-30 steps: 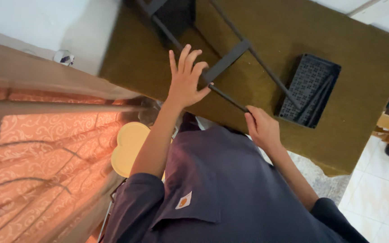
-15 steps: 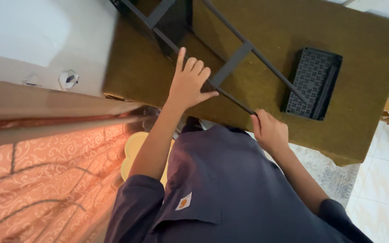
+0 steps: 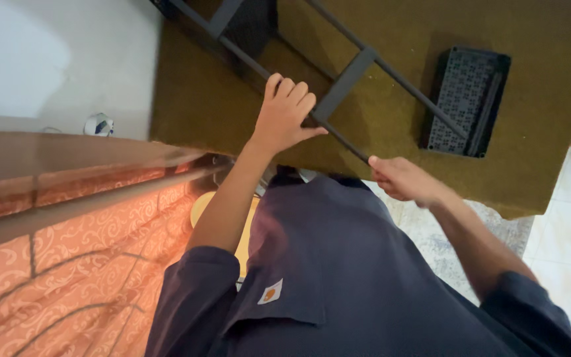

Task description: The person disassembles a small black metal shelf unit on a table, pulling off its perforated side panels and unscrewing small fasteners by hand, then reattaches the panels and screws to rebuild the shelf frame.

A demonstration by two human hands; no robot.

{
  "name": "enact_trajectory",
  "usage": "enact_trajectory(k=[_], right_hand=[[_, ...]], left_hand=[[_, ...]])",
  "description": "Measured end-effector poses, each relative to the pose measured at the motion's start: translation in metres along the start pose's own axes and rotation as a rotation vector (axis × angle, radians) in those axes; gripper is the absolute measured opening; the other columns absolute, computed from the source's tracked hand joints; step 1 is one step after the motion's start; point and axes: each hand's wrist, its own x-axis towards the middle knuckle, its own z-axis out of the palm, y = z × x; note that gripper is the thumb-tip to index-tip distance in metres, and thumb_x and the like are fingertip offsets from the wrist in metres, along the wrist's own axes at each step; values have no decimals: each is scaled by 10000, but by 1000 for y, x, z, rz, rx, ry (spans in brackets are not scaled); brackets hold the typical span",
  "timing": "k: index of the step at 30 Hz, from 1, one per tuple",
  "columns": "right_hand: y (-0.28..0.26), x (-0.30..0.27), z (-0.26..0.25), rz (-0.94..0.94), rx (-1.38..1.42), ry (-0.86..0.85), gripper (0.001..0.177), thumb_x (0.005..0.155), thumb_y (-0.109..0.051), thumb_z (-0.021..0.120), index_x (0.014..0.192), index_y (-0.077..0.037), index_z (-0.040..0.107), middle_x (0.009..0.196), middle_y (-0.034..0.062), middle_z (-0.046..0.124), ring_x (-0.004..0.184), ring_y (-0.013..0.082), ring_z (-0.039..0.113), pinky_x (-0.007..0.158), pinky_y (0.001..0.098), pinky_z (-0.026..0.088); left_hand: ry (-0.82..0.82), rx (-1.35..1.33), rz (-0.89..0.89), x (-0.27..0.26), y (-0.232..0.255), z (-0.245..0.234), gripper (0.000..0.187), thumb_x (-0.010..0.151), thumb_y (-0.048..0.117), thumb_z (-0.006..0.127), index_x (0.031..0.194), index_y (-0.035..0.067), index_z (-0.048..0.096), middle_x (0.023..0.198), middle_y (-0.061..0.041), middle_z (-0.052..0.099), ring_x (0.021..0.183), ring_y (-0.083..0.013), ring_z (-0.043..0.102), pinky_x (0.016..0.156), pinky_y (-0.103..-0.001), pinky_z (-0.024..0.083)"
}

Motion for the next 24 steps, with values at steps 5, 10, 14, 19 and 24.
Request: enact_trajectory(k=[5,10,14,19,24], right_hand=[[-10,4,-6,311,226,-117,536,1172,-439,528,803,-51,499,624,-15,417,578,152,387,488,330,316],[-63,-41,28,-347,-662,530,270,1028,-299,566,1095,-48,637,920,119,699,768,314,668,622,413,517],[-81,-35,38,-223,-785,531,232,1022,-250,570,1129,-52,629,916,146,706,752,356,667,633,463,524],[-67,-15,26,109,-892,282,304,1094,-382,517,1009,-106,612,747,87,695,672,311,653,620,434,490],[-59,-1,-8,278,-53,-24,468,1119,-425,485,851,-46,543,687,115,482,592,190,434,542,377,356]], left_hand=[[-5,-50,-1,0,-5,-4,590,692,522,888,989,100,601,1034,-79,528,1021,-315,494,1077,-517,342],[12,-100,-21,0,-1,-1,578,684,513,883,999,112,611,1040,-61,535,1029,-303,498,1089,-507,347],[-22,-91,9,3,-9,-3,576,714,518,875,1023,106,619,1058,-68,544,1031,-296,497,1083,-502,342],[-60,-50,25,3,-10,1,579,742,530,866,1028,94,616,1048,-85,536,1020,-307,490,1067,-515,334],[-62,-29,23,5,-10,1,572,729,516,862,1025,91,619,1033,-89,534,1005,-314,487,1053,-516,337]])
